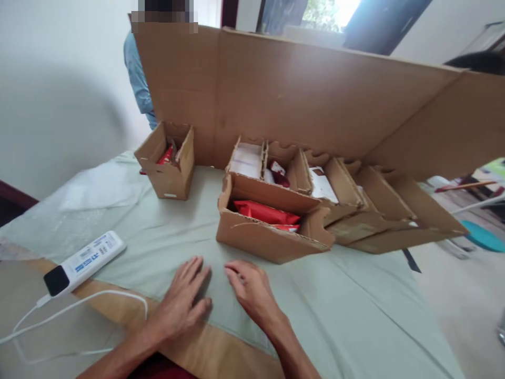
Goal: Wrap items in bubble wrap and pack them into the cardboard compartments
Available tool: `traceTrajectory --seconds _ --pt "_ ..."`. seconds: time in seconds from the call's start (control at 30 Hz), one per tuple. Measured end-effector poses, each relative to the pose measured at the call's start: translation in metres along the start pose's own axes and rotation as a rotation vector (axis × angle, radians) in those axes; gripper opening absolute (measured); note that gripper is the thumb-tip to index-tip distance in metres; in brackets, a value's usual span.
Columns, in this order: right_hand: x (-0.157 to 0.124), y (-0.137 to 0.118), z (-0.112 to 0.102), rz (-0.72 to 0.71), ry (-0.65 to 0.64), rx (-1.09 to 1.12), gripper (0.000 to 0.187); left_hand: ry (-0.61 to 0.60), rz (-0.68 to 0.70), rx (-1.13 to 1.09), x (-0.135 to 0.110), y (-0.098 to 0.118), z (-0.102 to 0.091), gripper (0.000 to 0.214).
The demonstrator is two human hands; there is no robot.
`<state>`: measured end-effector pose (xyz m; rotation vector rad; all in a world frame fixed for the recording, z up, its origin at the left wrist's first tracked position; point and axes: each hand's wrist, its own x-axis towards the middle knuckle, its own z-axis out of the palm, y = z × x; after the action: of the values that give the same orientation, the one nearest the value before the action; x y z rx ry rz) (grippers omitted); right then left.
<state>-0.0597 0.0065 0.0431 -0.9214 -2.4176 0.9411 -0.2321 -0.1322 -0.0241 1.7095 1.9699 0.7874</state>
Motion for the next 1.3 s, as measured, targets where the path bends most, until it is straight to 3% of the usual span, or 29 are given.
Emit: traceTrajectory --seconds 0.17,0.33,0.43,0.53,0.63,0.77,0.87,0.97,1.03,1.13,1.3 --pt "0.139 -0.072 0.085 -0.436 -0.190 -0.142 0.023 0.077 0.062 -0.001 -0.009 -0.001 0.012 0.058" --pt "0.265 -0.129 0.169 -0.626 -0.307 -0.519 0.031 0.185 0.051 -0.062 -0.007 -0.005 0.026 0.051" --pt "0.309 -0.147 0.205 -0.666 -0.319 -0.590 0.029 0.192 0.082 -0.070 -0.003 -0.011 0.038 0.053" --pt "0.327 -0.152 0.224 -0.644 -0.325 -0.597 0.022 0.210 0.123 -0.064 0.000 -0.015 0.045 0.055" --pt "0.325 -0.149 0.224 -0.587 -0.276 -0.581 0.026 0.222 0.115 -0.089 0.001 -0.014 0.045 0.056" --pt "0.310 -0.145 0.208 -0.532 -0.216 -0.521 0.026 0.204 0.068 -0.117 -0.002 -0.007 0.037 0.050" --pt "0.302 -0.153 0.199 -0.514 -0.210 -0.461 0.021 0.223 0.040 -0.118 -0.005 -0.004 0.030 0.049" --pt "0.283 -0.165 0.189 -0.458 -0.124 -0.372 0.026 0.250 0.044 -0.173 -0.005 -0.005 0.025 0.050" --pt "0.255 -0.166 0.173 -0.416 -0.042 -0.188 0.026 0.276 0.023 -0.261 -0.005 -0.008 0.023 0.054" --pt "0.188 -0.146 0.128 -0.343 0.065 0.169 0.023 0.380 -0.086 -0.428 -0.008 -0.011 0.020 0.058" --pt "0.050 -0.071 0.036 0.031 0.284 0.460 0.026 0.467 -0.297 -0.740 -0.015 -0.018 0.008 0.042"
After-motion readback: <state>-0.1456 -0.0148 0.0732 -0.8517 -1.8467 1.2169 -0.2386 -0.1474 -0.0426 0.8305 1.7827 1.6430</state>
